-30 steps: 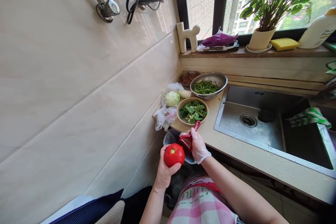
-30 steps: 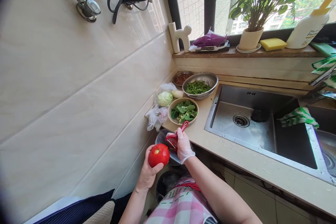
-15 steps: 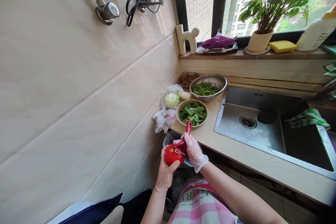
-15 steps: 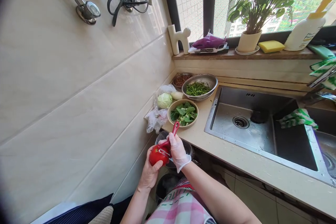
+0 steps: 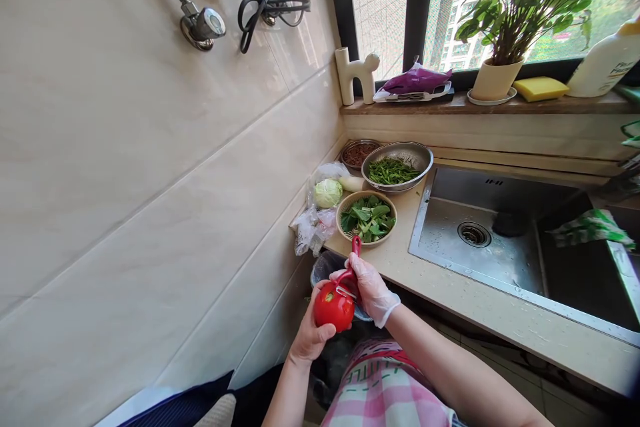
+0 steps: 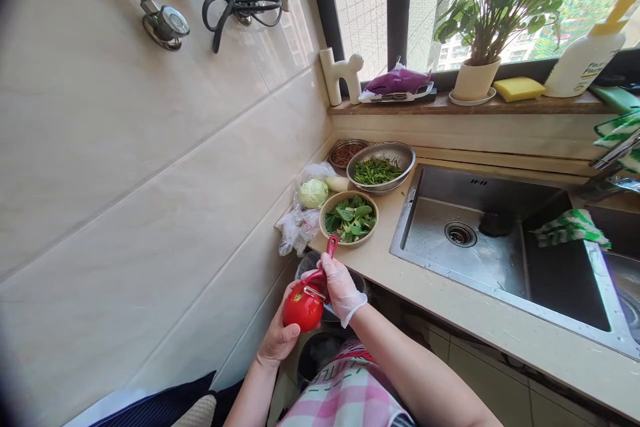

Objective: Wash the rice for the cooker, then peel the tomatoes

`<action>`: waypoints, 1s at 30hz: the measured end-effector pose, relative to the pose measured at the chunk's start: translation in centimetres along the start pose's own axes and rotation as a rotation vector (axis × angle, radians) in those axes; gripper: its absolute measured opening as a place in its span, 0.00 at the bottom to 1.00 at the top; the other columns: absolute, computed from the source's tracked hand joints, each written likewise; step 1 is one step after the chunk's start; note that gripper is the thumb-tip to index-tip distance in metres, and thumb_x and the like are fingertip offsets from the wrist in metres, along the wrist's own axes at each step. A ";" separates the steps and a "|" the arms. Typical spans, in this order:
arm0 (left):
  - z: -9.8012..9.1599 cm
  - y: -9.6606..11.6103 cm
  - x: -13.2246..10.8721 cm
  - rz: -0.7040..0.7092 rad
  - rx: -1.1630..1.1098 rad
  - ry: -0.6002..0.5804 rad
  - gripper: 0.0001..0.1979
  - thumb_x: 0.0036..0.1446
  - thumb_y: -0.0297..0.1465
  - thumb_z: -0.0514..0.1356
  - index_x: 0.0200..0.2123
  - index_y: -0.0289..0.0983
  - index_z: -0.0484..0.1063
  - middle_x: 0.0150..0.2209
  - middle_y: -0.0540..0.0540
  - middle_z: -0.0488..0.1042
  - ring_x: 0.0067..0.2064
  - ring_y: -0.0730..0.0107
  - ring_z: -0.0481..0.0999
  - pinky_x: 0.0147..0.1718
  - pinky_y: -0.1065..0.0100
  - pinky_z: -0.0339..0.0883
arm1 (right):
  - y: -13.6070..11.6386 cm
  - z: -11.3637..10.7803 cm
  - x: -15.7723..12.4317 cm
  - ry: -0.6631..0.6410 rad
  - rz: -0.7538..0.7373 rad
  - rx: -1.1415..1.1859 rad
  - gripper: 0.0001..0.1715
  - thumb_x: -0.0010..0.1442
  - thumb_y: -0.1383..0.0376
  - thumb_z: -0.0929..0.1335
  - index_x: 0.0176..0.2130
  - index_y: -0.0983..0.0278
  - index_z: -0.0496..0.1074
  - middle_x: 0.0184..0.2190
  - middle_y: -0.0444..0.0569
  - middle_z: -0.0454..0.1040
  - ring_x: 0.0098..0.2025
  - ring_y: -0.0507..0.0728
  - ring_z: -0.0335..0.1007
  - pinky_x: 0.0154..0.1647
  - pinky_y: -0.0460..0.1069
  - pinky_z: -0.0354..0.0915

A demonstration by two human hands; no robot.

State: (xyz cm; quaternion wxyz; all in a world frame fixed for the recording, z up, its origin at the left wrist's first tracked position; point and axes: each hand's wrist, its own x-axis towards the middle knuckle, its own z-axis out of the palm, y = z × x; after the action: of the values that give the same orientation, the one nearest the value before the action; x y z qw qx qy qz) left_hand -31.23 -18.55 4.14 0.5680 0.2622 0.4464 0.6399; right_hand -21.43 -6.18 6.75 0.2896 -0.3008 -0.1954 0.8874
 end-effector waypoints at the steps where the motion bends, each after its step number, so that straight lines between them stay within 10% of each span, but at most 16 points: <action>1: -0.1 0.2 0.1 -0.014 -0.012 -0.030 0.41 0.35 0.38 0.73 0.54 0.46 0.60 0.51 0.42 0.67 0.39 0.61 0.74 0.32 0.63 0.73 | -0.1 0.1 -0.1 0.001 -0.007 -0.005 0.29 0.42 0.42 0.72 0.28 0.60 0.63 0.19 0.46 0.77 0.23 0.58 0.74 0.25 0.49 0.64; 13: 1.2 -1.5 0.0 0.228 0.007 0.212 0.47 0.29 0.40 0.76 0.55 0.45 0.63 0.55 0.42 0.68 0.55 0.52 0.68 0.53 0.60 0.63 | -0.3 1.8 -2.8 0.046 -0.332 -0.032 0.27 0.47 0.41 0.70 0.27 0.59 0.62 0.22 0.46 0.77 0.30 0.59 0.76 0.37 0.53 0.70; 30: -0.1 0.2 -1.2 0.084 0.061 0.134 0.44 0.32 0.37 0.74 0.55 0.45 0.62 0.50 0.43 0.70 0.45 0.56 0.72 0.42 0.62 0.69 | -0.5 1.4 -1.7 0.034 -0.091 -0.123 0.31 0.42 0.39 0.71 0.28 0.60 0.61 0.19 0.45 0.76 0.19 0.56 0.70 0.23 0.48 0.61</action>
State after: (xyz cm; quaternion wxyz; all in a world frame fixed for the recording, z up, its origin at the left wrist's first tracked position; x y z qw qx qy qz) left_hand -31.18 -19.73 4.45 0.5015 0.2545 0.4912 0.6652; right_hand -21.03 -7.08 8.79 0.3140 -0.3239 -0.2578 0.8544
